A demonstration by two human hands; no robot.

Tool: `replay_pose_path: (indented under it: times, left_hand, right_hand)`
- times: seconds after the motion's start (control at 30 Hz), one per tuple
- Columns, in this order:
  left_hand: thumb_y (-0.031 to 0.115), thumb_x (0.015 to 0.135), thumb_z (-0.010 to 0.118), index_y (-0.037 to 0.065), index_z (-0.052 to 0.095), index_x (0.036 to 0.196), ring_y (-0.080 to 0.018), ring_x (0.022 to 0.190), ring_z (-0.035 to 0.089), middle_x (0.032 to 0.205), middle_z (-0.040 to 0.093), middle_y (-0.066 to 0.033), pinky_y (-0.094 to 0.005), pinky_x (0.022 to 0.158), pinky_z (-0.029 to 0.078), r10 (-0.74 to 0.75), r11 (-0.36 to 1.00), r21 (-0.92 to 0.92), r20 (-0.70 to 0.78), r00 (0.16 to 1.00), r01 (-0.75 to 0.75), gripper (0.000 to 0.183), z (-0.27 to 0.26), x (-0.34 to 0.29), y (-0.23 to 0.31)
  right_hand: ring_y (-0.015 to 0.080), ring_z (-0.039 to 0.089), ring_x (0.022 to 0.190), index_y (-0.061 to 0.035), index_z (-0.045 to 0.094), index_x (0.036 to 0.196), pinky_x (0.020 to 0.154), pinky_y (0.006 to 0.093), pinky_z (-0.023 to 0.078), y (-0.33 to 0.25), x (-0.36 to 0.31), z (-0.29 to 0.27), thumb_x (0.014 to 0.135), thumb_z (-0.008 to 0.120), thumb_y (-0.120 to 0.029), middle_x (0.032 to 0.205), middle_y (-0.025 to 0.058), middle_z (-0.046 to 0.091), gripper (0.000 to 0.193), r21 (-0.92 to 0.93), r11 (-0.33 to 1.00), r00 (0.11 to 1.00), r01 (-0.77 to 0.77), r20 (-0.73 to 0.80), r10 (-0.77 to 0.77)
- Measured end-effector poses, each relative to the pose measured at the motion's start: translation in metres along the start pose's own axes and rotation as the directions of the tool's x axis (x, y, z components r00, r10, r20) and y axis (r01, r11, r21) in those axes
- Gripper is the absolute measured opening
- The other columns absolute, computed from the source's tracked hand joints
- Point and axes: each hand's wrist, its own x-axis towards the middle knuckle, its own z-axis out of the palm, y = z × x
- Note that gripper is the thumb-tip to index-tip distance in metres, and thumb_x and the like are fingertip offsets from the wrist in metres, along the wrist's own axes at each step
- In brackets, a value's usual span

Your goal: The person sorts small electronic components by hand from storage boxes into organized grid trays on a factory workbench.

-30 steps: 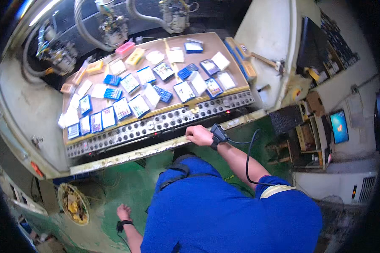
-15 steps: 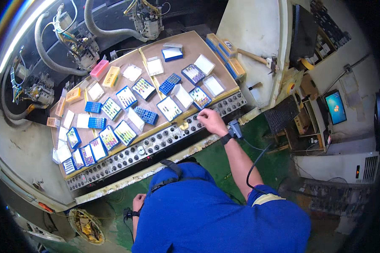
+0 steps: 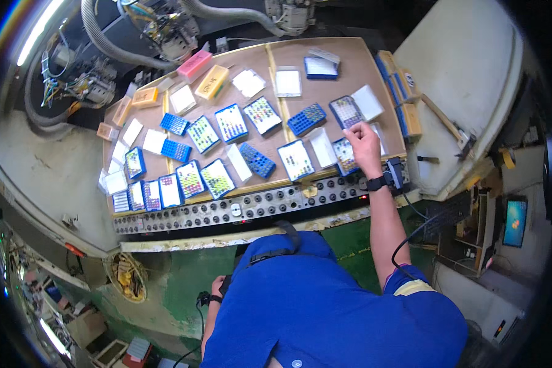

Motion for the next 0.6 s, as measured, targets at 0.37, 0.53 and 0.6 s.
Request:
replay_pose_path:
  times: [0.37,0.53,0.6]
  left_hand:
    - [0.027,0.096,0.076,0.001,0.074,0.107,-0.0189,0.081,0.068,0.09,0.075,-0.0096,-0.0351,0.076,0.055,-0.067,0.99,0.12,-0.034,0.997,0.071,0.029,-0.001,0.021,0.111]
    - [0.028,0.097,0.075,0.001,0.074,0.106,-0.0157,0.079,0.068,0.091,0.075,-0.0088,-0.0335,0.074,0.055,-0.08,0.987,0.135,-0.07,0.994,0.089,0.029,-0.034,0.015,0.11]
    - [0.034,0.098,0.072,0.0,0.076,0.104,-0.0192,0.083,0.07,0.092,0.077,-0.0097,-0.0353,0.081,0.055,0.001,0.987,0.162,0.025,1.0,-0.005,0.035,-0.048,0.028,0.111]
  right_hand:
    - [0.0131,0.06,0.068,0.0018,0.069,0.089,0.063,0.0323,0.048,-0.087,-0.027,0.048,0.095,0.075,-0.019,0.076,0.0085,0.069,0.022,0.082,0.982,0.911,0.168,0.367,-0.186]
    - [0.0175,0.058,0.067,0.0034,0.067,0.088,0.064,0.0361,0.047,-0.121,-0.061,0.089,0.096,0.075,-0.023,0.074,0.011,0.066,0.028,0.042,0.976,0.865,0.214,0.456,-0.209]
    - [0.0145,0.056,0.069,0.0034,0.067,0.089,0.064,0.0351,0.047,-0.125,-0.078,0.092,0.096,0.074,-0.021,0.073,0.0087,0.062,0.027,-0.018,0.986,0.87,0.163,0.474,-0.135]
